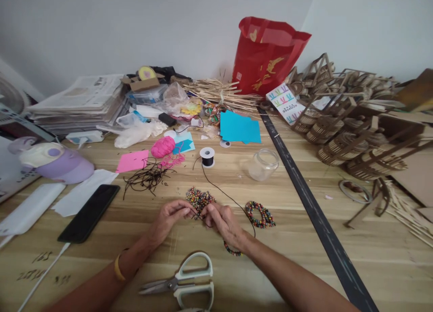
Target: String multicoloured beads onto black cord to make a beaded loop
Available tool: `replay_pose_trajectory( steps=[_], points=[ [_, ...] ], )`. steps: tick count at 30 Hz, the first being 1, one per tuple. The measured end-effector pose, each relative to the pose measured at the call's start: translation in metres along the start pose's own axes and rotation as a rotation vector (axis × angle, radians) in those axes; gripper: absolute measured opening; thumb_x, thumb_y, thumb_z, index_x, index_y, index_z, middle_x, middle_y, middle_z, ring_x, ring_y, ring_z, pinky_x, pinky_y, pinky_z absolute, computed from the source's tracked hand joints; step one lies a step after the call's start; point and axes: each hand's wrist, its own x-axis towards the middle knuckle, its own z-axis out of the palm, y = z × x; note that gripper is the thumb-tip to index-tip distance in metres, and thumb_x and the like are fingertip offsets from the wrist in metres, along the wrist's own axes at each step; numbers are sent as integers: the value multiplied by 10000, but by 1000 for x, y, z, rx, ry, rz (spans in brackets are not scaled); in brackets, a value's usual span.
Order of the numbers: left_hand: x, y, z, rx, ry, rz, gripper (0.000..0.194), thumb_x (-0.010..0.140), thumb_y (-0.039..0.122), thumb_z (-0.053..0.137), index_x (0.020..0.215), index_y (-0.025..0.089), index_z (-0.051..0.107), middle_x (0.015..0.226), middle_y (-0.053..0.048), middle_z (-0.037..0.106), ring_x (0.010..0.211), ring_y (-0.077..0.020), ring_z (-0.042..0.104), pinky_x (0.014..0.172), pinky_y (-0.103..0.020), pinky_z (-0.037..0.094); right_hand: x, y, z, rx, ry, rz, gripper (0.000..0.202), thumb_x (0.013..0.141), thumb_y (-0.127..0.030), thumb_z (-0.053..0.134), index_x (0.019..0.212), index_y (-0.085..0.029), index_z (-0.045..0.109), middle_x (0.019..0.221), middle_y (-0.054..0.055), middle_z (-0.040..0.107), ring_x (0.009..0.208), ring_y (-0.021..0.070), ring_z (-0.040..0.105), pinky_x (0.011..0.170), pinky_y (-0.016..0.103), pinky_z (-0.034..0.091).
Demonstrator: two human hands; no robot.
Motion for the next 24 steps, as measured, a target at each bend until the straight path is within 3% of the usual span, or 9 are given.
replay_pose_trajectory(
  steps=[5, 9, 17, 21, 24],
  points=[
    [0, 2, 0, -25, 5, -10, 205, 713, 319, 690, 777, 126, 660, 744, -52, 721, 680, -144, 626, 668, -241, 481, 0, -2, 0, 41, 4, 15, 551, 938, -585, 266, 819, -157, 593, 619, 0, 540, 428, 77, 403, 415, 199, 316],
    [-2, 3, 0, -14, -52, 9, 187, 749, 306, 667, 784, 123, 665, 765, -53, 718, 696, -136, 622, 677, -232, 478, 0, -1, -1, 9, 21, -17, 528, 951, -557, 256, 811, -168, 587, 565, -25, 456, 453, 94, 389, 445, 214, 312],
    [-4, -4, -2, -95, -125, 29, 166, 775, 290, 660, 814, 129, 646, 721, -38, 708, 663, -129, 624, 657, -229, 479, 1, 3, 0, 83, 131, -57, 458, 951, -540, 278, 875, -197, 573, 532, -44, 381, 446, 113, 327, 434, 233, 272],
    [-5, -6, -3, -123, -192, 20, 174, 789, 292, 650, 824, 123, 629, 685, -36, 697, 638, -130, 623, 651, -238, 476, 1, 3, 2, 81, 107, -49, 441, 953, -540, 277, 900, -205, 560, 596, -22, 494, 451, 110, 388, 433, 227, 321],
    [-6, -6, -3, -136, -221, 12, 181, 781, 293, 659, 818, 119, 624, 672, -31, 685, 634, -130, 623, 658, -243, 478, -2, 0, 1, -7, 1, -67, 462, 964, -533, 248, 880, -192, 548, 639, -5, 546, 482, 109, 466, 465, 222, 383]
  ],
)
